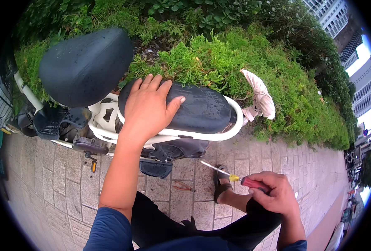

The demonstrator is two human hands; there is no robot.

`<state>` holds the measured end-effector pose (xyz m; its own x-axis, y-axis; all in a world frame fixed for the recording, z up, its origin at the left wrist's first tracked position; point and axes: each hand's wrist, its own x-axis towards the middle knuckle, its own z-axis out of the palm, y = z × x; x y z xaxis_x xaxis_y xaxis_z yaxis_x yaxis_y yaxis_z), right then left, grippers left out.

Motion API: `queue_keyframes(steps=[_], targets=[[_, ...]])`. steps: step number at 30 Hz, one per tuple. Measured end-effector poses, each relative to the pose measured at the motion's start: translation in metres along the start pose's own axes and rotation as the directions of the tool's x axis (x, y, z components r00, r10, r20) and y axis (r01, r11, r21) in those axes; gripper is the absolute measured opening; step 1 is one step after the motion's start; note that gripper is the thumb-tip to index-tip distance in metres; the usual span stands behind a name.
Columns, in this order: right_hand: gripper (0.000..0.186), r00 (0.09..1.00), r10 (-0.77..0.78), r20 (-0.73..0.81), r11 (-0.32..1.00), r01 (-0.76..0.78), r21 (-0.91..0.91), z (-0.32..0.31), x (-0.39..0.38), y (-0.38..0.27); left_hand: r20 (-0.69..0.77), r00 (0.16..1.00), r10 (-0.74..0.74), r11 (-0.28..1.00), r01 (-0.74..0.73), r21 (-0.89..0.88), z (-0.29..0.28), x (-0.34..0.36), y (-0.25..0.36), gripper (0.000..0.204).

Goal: The person unscrews and removes the rear seat assembly of an electric scooter using a screwdriver, revealing the internal wiring and battery compartment.

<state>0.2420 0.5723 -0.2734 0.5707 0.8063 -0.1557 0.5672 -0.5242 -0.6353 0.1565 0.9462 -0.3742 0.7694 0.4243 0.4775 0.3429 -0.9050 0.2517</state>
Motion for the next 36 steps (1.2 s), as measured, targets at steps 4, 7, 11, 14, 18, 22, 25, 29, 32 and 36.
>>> queue_keyframes(steps=[4,7,11,14,18,22,25,29,32,36], targets=[[0.028,0.904,-0.059,-0.423,0.976,-0.038,-0.216,-0.013,-0.004,-0.007,-0.014,1.0,0.005,1.0,-0.005,-0.01,0.001,0.003,0.005,0.052],[0.024,0.915,-0.068,-0.397,0.973,-0.026,-0.228,-0.005,0.01,-0.018,-0.013,1.0,0.013,1.0,-0.013,-0.004,-0.002,0.002,0.008,0.05],[0.017,0.972,-0.091,-0.218,0.916,-0.004,-0.401,-0.032,0.022,-0.049,-0.015,1.0,0.004,1.0,-0.004,0.007,-0.005,0.002,0.008,0.049],[0.013,0.973,-0.2,-0.114,0.805,0.097,-0.585,-0.041,0.037,-0.061,-0.03,1.0,0.008,1.0,-0.008,0.019,-0.004,-0.001,0.005,0.049],[0.011,0.973,-0.194,-0.127,0.792,0.079,-0.605,-0.03,0.03,-0.072,-0.042,0.999,0.023,1.0,-0.022,0.014,-0.003,-0.002,0.006,0.048],[0.014,0.955,-0.199,-0.221,0.813,0.035,-0.581,-0.01,0.018,-0.053,-0.036,0.998,0.058,0.998,-0.058,0.011,-0.002,-0.003,0.006,0.048],[0.02,0.896,-0.238,-0.375,0.89,0.046,-0.454,0.027,0.006,-0.019,0.0,0.997,0.074,0.997,-0.074,0.004,0.004,-0.001,0.002,0.049],[0.025,0.831,-0.263,-0.49,0.945,0.119,-0.306,0.049,-0.003,0.011,0.03,0.996,0.088,0.996,-0.088,0.009,-0.002,0.002,0.0,0.05],[0.025,0.85,-0.293,-0.438,0.937,0.164,-0.309,0.033,0.001,0.014,0.057,0.996,0.067,0.997,-0.069,0.022,-0.007,0.001,-0.001,0.056],[0.027,0.871,-0.211,-0.444,0.977,0.18,-0.112,0.033,0.003,0.046,0.17,0.985,0.012,0.999,-0.017,0.032,-0.014,0.004,0.019,0.069]])
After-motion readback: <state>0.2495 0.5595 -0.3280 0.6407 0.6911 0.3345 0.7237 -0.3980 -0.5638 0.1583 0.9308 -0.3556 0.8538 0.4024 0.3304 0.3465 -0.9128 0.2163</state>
